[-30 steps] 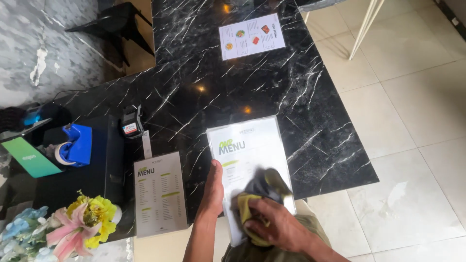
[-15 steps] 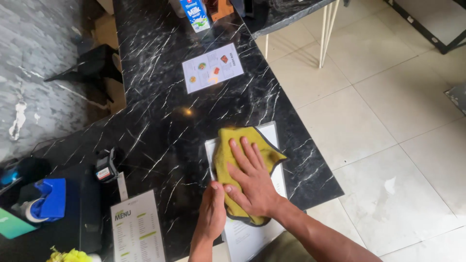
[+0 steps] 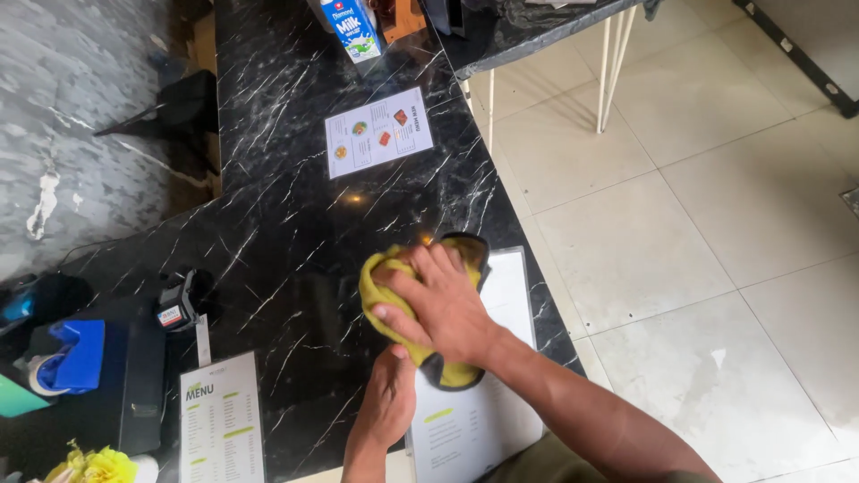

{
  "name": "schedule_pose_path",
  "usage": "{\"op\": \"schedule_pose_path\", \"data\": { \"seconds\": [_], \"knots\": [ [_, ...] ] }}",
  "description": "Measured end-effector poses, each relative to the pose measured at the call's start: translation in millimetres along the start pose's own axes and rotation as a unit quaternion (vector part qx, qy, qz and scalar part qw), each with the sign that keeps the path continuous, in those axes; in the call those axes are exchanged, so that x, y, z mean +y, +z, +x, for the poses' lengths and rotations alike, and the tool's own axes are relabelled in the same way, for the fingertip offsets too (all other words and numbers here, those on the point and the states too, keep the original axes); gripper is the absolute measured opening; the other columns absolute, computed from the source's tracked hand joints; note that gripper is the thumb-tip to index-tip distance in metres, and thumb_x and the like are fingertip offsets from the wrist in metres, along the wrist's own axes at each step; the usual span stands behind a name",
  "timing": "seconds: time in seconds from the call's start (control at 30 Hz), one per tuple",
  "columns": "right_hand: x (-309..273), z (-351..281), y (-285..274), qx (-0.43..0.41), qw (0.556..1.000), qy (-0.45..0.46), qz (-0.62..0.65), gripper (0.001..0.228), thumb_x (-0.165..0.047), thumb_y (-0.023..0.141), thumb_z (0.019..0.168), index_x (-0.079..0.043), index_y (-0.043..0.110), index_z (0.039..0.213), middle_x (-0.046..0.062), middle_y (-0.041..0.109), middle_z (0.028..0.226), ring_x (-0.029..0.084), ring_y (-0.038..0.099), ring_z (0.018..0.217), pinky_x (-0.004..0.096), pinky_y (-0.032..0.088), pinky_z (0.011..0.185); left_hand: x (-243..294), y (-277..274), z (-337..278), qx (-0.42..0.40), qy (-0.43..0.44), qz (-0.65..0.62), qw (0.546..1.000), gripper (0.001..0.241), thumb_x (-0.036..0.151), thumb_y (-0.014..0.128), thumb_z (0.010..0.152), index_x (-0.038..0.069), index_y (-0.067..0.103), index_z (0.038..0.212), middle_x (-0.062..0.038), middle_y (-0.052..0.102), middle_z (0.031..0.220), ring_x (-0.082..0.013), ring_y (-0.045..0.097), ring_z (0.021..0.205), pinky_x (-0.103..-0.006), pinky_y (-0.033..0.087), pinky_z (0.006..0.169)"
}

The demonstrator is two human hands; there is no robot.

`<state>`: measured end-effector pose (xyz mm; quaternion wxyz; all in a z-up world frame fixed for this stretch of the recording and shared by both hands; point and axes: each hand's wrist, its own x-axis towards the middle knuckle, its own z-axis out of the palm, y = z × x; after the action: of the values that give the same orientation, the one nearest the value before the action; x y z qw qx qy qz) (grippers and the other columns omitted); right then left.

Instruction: Wiping down menus and a small chalkboard with a cloth at a cafe counter.

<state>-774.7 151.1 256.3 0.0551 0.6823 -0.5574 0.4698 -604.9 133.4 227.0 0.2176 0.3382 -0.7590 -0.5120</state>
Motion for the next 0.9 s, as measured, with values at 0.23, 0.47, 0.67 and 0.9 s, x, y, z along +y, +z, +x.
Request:
{"op": "schedule_pose_path", "data": {
  "seconds": [0.23,0.47,0.67,0.9],
  "knots": [
    [93.8,-14.3,4.4,-0.038,0.957,0.237,0.163,0.045,-0.045,0.047,0.104,-0.013,0.071,0.083,0.001,0.068,0.058,0.013,0.063,0.043,0.033,0.056,0.041,2.2,16.8,-16.3,0.072,-0.155,0.007,0.985,0.046,0.051,0.04,0.103,0.012,0.047,0.081,0.001,0.04,0.076,-0.0151,0.04,0.074,-0.0344,0.042,0.076],
    [159.2,-61.0,-1.6,-0.028,0.809,0.535,0.242,0.046,-0.051,0.053,0.101,-0.011,0.073,0.091,0.004,0.074,0.079,0.018,0.069,0.069,0.032,0.06,0.067,38.6,19.3,-2.3,0.112,-0.189,-0.048,0.974,0.066,0.055,0.037,0.095,0.01,0.052,0.142,-0.006,0.056,0.143,-0.0175,0.049,0.137,-0.0351,0.035,0.118],
    [202.1,-110.2,-17.5,0.188,0.674,0.466,0.541,0.045,-0.039,0.038,0.115,-0.015,0.055,0.081,-0.004,0.039,0.064,0.007,0.033,0.055,0.024,0.028,0.05,38.5,3.2,0.7,0.168,-0.239,-0.312,0.904,0.089,0.062,0.04,0.081,0.013,0.043,0.156,-0.013,0.057,0.156,-0.0284,0.055,0.144,-0.0472,0.047,0.113],
    [140.8,-93.5,-51.9,0.161,0.776,0.402,0.458,0.025,-0.024,0.051,0.106,-0.005,0.061,0.118,0.005,0.058,0.113,0.014,0.054,0.102,0.028,0.042,0.096,-7.8,0.7,7.2,-0.126,-0.021,-0.624,0.771,0.083,0.066,0.03,0.104,0.008,0.021,0.164,-0.02,0.029,0.166,-0.0402,0.029,0.151,-0.0587,0.032,0.119]
  ]
}}
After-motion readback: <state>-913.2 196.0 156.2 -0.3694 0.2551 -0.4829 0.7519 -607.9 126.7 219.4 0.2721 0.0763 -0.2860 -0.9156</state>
